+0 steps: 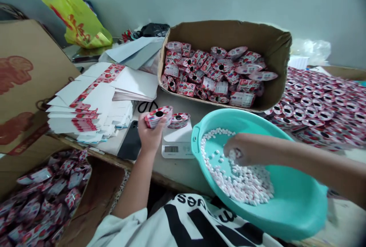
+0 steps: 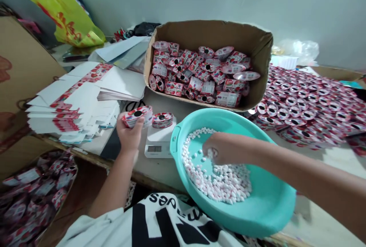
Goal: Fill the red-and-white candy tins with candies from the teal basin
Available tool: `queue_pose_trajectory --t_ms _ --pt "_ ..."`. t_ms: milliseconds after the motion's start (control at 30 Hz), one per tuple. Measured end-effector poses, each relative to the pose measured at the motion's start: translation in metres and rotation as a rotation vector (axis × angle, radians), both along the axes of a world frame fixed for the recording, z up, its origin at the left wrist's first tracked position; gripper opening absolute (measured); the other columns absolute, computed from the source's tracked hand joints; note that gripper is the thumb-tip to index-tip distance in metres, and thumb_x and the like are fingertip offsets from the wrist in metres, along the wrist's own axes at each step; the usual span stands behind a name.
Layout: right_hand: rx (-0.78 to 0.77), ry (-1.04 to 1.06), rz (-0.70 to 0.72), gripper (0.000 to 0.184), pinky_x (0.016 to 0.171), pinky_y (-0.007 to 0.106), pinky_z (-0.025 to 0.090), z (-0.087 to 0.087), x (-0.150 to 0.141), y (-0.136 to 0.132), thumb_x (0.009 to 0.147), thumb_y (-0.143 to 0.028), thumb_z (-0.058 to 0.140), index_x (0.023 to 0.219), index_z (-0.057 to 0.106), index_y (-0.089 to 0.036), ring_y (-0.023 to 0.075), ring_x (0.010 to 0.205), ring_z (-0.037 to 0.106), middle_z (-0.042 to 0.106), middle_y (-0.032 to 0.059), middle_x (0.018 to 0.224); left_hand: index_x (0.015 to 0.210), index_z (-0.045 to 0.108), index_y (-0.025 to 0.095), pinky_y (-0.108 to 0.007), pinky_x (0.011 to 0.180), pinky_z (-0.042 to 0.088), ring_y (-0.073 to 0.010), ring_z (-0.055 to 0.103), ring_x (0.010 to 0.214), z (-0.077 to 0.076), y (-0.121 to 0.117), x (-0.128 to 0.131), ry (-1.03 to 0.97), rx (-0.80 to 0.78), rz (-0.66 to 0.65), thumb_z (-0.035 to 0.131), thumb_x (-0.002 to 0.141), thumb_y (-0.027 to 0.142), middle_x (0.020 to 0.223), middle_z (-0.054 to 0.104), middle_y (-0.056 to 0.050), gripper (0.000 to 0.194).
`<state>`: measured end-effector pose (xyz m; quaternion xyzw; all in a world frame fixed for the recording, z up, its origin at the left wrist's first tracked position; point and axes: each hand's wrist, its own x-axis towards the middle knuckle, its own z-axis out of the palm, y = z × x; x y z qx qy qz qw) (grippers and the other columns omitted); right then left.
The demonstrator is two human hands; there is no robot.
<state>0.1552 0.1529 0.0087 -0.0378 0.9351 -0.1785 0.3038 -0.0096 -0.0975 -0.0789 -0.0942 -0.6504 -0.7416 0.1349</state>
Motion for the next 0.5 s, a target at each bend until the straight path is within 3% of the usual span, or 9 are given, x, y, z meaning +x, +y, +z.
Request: queue_pose_trajectory --t_ms 67,167,233,367,500 --pt "0.03 0.054 0.007 0.035 0.068 0.028 0.05 0.004 -0.016 0.001 0.068 -0.009 0.056 0.095 0.076 -0.021 0.0215 0.079 0.069 0.076 0.0046 0.091 0.089 0.052 0.019 -0.026 0.07 0.054 -0.0131 0.062 0.073 -0.017 -0.016 -0.016 0.009 0.015 0.102 0.086 0.058 0.05 0.082 0.061 0.001 0.055" --pt "0.071 0.057 0.046 0.028 0.065 0.03 0.051 -0.006 -0.031 -0.006 0.069 -0.007 0.054 0.081 0.075 -0.02 0.0233 0.075 0.07 0.076 0.0061 0.083 0.089 0.052 0.018 -0.026 0.069 0.054 -0.0136 0.063 0.073 -0.029 -0.026 -0.021 0.006 0.017 0.147 0.08 0.068 0.051 0.083 0.062 -0.001 0.048" --pt "0.088 0.04 0.074 0.024 0.066 0.033 0.053 -0.018 -0.035 -0.01 0.07 -0.009 0.054 0.075 0.074 -0.022 0.0249 0.074 0.071 0.076 0.0057 0.08 0.088 0.054 0.018 -0.026 0.068 0.053 -0.0132 0.062 0.071 -0.03 -0.025 -0.019 0.032 -0.004 0.143 0.08 0.069 0.048 0.081 0.063 0.0 0.045" --pt "0.109 0.052 0.093 0.023 0.078 0.039 0.057 -0.033 -0.036 -0.009 0.075 -0.017 0.059 0.085 0.076 -0.028 0.0279 0.088 0.073 0.077 0.0044 0.095 0.087 0.056 0.017 -0.024 0.069 0.051 -0.0122 0.061 0.069 -0.029 -0.023 -0.018 0.089 -0.06 0.089 0.082 0.069 0.041 0.077 0.063 0.001 0.039" --pt "0.143 0.073 0.083 0.022 0.085 0.044 0.056 -0.025 -0.034 -0.003 0.078 -0.022 0.059 0.093 0.075 -0.025 0.0314 0.097 0.07 0.075 0.0091 0.105 0.09 0.057 0.017 -0.026 0.071 0.053 -0.0139 0.063 0.073 -0.033 -0.024 -0.021 0.024 -0.005 0.075 0.082 0.069 0.044 0.081 0.065 -0.001 0.043"
